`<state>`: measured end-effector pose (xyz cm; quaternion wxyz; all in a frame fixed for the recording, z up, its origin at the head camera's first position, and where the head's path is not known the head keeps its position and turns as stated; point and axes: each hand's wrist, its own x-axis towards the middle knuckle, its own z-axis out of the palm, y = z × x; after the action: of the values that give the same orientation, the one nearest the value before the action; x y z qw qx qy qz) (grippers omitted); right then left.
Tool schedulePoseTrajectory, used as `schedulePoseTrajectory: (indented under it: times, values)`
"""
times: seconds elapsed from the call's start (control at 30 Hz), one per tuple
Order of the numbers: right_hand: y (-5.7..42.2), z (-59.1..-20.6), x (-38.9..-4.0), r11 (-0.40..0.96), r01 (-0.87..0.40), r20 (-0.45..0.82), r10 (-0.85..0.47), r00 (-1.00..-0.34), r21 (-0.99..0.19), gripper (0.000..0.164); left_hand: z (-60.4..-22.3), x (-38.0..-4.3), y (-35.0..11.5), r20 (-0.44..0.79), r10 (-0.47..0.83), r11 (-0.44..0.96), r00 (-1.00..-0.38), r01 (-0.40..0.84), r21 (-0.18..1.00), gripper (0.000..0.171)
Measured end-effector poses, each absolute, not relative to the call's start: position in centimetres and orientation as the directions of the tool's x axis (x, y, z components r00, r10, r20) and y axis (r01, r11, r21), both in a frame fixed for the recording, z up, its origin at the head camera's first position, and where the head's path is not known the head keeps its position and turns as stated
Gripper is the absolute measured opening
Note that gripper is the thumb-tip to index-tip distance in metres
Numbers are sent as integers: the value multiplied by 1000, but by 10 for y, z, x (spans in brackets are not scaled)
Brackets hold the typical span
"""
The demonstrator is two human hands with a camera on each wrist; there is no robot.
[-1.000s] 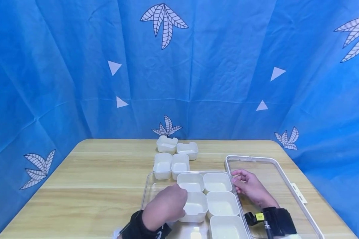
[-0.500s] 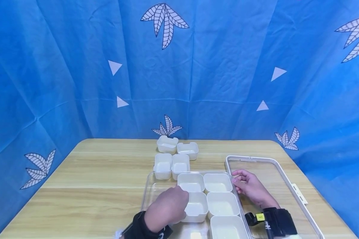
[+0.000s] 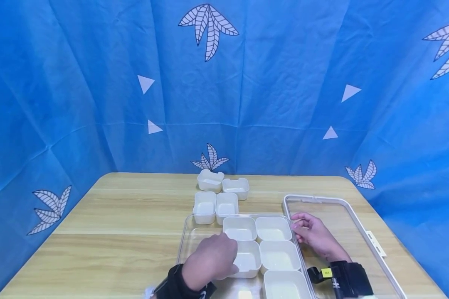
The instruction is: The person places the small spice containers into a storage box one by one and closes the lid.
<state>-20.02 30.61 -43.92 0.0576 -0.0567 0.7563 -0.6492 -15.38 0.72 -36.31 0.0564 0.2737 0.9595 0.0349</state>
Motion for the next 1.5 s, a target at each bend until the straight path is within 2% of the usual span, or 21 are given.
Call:
schedulePoseTrajectory:
  times: [0.3, 0.63, 0.73, 0.9, 1.13, 1.3, 1.5]
  values:
    - [305, -440, -200, 152, -2, -22, -160, -987, -988, 38, -363, -153, 5, -104, 526, 847, -844, 509, 156, 36]
    - [308, -440, -197, 178, 23, -47, -132, -990, -984, 36, -354, -155, 1, -110, 529, 846, -841, 511, 154, 37]
    - [308, -440, -198, 177, 10, -34, -137, -990, -984, 36, -348, -159, -4, -110, 529, 845, -842, 510, 161, 30]
    - [308, -439, -198, 176, 11, -35, -137, -990, -984, 37, -339, -167, -17, -87, 551, 824, -830, 524, 217, 13]
    - [307, -437, -198, 177, 29, -53, -132, -990, -984, 37, -329, -182, -39, 36, 549, 781, -835, 527, 335, 17]
    - [306, -436, -199, 183, 14, -40, -138, -990, -983, 37, -326, -195, -56, 64, 472, 791, -880, 454, 410, 17]
    - [304, -436, -200, 184, 13, -39, -139, -990, -983, 35, -329, -210, -72, 56, 469, 766, -882, 437, 471, 20]
